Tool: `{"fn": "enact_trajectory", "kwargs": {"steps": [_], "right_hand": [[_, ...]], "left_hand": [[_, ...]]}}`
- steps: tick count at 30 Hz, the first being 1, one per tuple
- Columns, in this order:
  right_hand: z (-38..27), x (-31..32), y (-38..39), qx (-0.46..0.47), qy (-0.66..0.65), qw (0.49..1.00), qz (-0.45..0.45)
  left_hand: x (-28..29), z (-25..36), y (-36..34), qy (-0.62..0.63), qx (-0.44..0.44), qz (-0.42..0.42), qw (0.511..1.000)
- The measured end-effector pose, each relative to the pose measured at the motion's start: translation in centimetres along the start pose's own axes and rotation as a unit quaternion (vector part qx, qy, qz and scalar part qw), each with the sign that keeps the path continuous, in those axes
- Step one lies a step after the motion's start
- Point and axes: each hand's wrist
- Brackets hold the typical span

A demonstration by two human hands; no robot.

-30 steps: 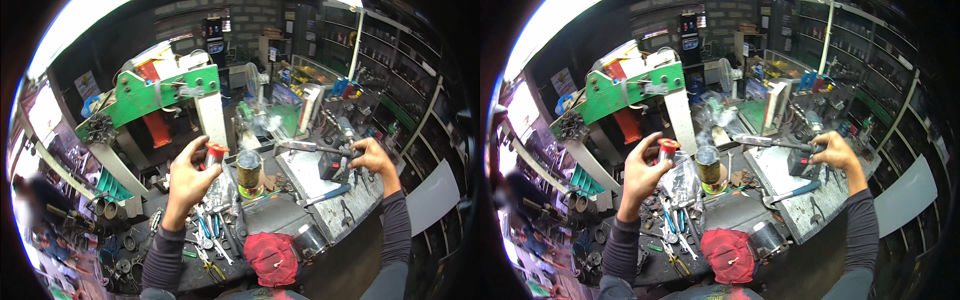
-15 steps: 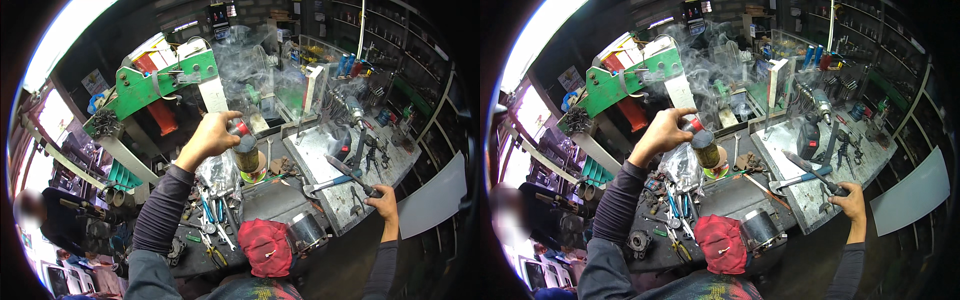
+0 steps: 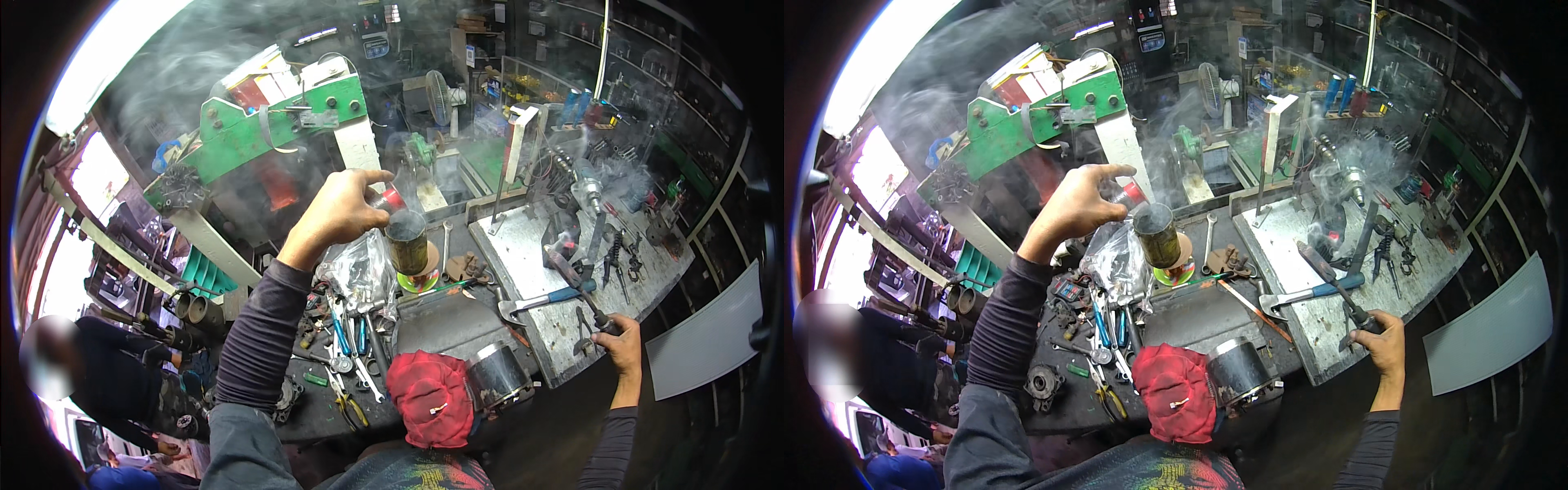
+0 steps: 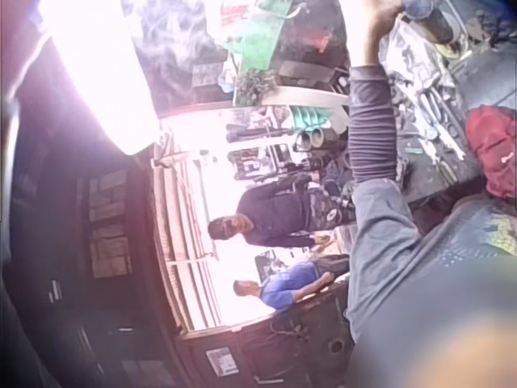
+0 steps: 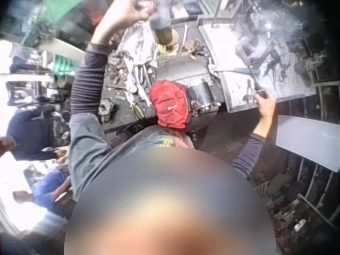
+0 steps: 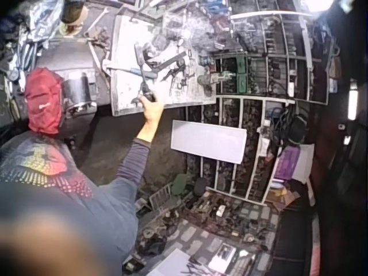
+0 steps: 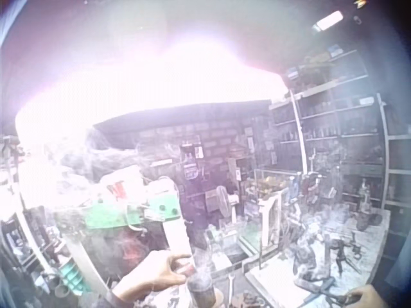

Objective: The person cleans a cylindrical electrical component with a cloth, uses pliers to adjust wires, and solders connections with a soldering iron and solder wire. The person then sharpens the soldering iron tip on a grinding wheel and returns to the workbench to continue soldering.

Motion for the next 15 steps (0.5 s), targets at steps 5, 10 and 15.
{"fn": "enact_trajectory", "kwargs": {"steps": [5, 10, 15], "right_hand": [[0.0, -0.7, 0.6, 0.011, 0.005, 1.0, -0.013], [0.1, -1.4, 1.5, -0.012, -0.01, 1.0, -0.014], [0.4, -1.7, 2.5, -0.001, -0.025, 1.0, -0.008]], "left_hand": [[-0.3, 0.1, 0.1, 0.018, 0.004, -0.008, 1.0], [-1.2, 0.1, -0.1, 0.024, -0.001, -0.005, 1.0], [-0.4, 0.0, -0.1, -0.003, -0.008, 0.031, 0.999]]}}
Point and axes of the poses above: each hand's wrist, its own y-axis away from the middle knuckle, its own x-axis out of the back of the hand, z = x × y, and after that the axes turned 2 degrees about y, right-handed
